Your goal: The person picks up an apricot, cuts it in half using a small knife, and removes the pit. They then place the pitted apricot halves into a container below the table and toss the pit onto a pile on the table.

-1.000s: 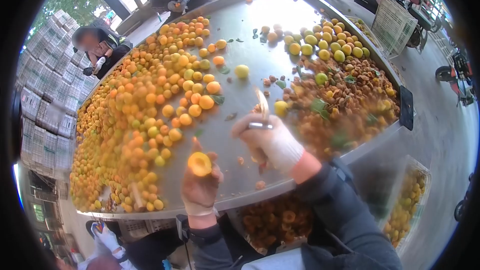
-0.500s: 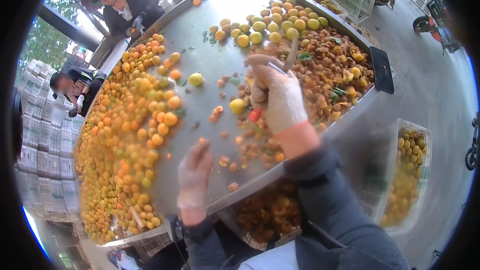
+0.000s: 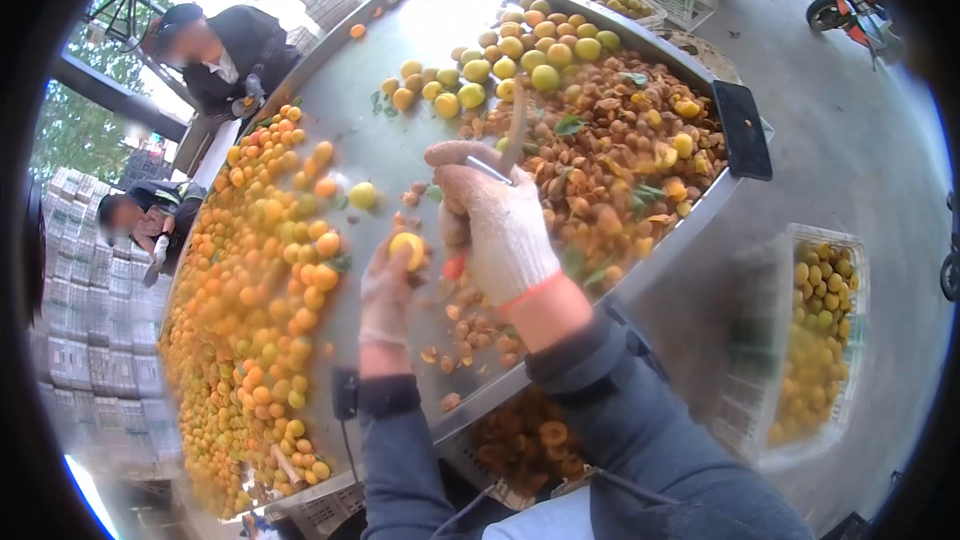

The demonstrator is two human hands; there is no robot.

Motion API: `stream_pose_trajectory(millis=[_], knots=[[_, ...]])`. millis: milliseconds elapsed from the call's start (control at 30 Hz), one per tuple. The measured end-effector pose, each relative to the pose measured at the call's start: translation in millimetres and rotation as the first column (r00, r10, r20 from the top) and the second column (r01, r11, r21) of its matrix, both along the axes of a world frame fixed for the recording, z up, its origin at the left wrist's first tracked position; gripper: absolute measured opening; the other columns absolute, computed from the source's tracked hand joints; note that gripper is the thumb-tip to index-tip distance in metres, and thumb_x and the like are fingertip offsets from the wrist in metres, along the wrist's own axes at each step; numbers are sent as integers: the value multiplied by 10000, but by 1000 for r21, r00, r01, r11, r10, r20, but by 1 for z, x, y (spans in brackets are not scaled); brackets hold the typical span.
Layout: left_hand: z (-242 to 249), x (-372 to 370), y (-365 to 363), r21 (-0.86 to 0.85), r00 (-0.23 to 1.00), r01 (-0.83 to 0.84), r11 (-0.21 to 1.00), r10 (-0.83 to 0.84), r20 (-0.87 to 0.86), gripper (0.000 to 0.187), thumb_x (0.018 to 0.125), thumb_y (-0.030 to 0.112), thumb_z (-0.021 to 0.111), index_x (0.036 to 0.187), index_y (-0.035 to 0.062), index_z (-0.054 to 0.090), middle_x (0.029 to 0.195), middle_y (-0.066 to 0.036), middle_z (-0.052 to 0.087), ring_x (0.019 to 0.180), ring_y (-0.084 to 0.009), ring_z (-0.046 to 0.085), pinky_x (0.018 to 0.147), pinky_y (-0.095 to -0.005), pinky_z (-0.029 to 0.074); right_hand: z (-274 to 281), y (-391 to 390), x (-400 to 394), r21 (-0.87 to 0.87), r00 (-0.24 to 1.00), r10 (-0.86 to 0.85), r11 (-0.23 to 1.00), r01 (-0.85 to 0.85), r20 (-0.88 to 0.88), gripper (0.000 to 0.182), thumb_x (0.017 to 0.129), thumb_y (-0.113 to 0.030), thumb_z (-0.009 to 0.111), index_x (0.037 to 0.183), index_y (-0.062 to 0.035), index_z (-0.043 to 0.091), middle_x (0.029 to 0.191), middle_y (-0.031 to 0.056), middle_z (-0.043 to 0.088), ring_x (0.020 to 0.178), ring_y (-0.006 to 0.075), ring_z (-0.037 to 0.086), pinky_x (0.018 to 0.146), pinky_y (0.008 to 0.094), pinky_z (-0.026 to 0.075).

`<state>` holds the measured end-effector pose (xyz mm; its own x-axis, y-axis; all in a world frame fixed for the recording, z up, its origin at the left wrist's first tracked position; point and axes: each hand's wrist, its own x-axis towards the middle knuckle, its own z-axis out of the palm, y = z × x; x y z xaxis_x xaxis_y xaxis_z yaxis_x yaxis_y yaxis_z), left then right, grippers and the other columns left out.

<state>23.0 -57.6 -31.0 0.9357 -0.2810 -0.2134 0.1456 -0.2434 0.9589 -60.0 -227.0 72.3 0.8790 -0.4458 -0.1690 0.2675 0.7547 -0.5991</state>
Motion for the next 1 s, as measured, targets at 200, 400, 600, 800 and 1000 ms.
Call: stream_pose_trajectory(millis=[200, 400, 600, 800, 1000], knots=[[28, -65, 52, -603, 918, -289, 744, 36, -395, 541, 925, 455, 574, 1274, 48, 498, 1057, -141, 630, 766, -139, 598, 593, -200, 498, -2, 40, 1, -34, 996, -18, 999, 21, 84, 154, 856, -76, 566, 976, -18, 644, 538, 13, 473, 386, 91, 394, 361, 235, 312], [33, -110, 72, -478, 876, -396, 784, 166, -453, 567, 943, 500, 521, 1249, 23, 500, 941, -150, 641, 642, -124, 558, 518, -198, 455, -2, 91, -8, -110, 999, 37, 993, -34, 25, 114, 854, -9, 570, 941, -24, 641, 521, 10, 462, 389, 84, 378, 376, 242, 280], [37, -116, 79, -409, 854, -460, 788, 267, -446, 532, 959, 481, 496, 1215, 15, 525, 845, -120, 631, 518, -119, 500, 447, -213, 398, -12, 120, -11, -306, 993, 113, 947, -99, 30, 140, 853, 30, 570, 967, -6, 642, 587, 19, 540, 417, 74, 432, 390, 222, 298], [35, -121, 81, -369, 871, -446, 816, 301, -389, 366, 968, 339, 490, 1111, 19, 594, 787, -85, 601, 512, -120, 524, 424, -233, 426, -28, 127, -8, -672, 951, 129, 734, 100, 283, 119, 867, 32, 579, 965, 8, 642, 688, 45, 590, 497, 69, 471, 434, 208, 334], [50, -132, 70, -322, 858, -481, 815, 364, -362, 331, 962, 285, 439, 1063, 12, 596, 740, -75, 590, 469, -96, 485, 410, -236, 428, -18, 122, -16, -679, 982, 182, 728, -101, 49, 178, 817, 78, 590, 913, -47, 672, 725, 59, 608, 625, 141, 592, 573, 269, 477]])
